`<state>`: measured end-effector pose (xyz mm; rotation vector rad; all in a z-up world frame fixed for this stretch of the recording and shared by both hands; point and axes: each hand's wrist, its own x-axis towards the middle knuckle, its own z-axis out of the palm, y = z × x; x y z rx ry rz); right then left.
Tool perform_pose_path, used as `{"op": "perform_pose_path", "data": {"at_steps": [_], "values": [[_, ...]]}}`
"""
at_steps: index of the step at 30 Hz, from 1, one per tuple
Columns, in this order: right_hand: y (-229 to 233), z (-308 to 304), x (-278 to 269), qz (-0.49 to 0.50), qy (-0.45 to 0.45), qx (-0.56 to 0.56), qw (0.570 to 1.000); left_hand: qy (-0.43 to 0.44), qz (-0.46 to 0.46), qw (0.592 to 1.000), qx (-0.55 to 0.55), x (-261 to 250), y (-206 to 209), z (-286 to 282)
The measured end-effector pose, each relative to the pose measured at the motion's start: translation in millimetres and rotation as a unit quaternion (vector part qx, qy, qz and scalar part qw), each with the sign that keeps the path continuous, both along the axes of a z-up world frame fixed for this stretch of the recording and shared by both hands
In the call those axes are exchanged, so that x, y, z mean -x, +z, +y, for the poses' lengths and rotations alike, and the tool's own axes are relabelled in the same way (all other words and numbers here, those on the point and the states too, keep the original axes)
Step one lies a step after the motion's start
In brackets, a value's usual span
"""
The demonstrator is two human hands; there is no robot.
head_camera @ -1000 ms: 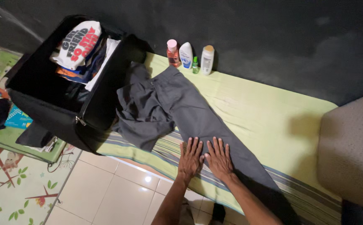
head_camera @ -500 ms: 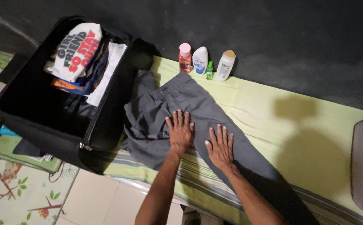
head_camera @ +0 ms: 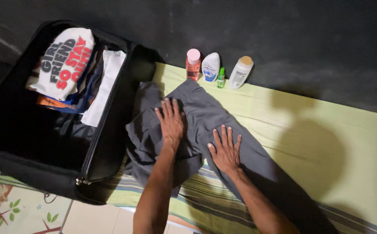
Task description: The person folds a pair of gray trousers on a bed, smoothing the fabric and folding them into a compact rectangle before placing them into an open suitcase. The person then picks up a black garment from a laundry basket and begins to fold it.
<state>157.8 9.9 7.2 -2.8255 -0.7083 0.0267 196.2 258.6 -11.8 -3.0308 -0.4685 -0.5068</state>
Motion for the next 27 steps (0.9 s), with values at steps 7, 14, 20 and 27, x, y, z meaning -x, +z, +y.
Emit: {"op": "perform_pose_path", "data": {"at_steps": [7, 14, 20, 27], "values": [[-3, 1, -8, -0.002, 0.01, -0.001, 1.0, 0.065, 0.134, 0.987, 0.059, -40, 11, 38], [4, 14, -11, -0.038, 0.025, -0.026, 0.999, 0.033, 0.016, 0.993, 0.113, -56, 21, 52], [4, 21, -12, -0.024, 0.038, 0.002, 0.999, -0.004, -0.054, 0.994, 0.091, -29, 40, 40], [0, 19, -14, -0.03, 0.043, 0.01, 0.999, 0.175, -0.14, 0.964, 0.143, 108, 107, 12]]}}
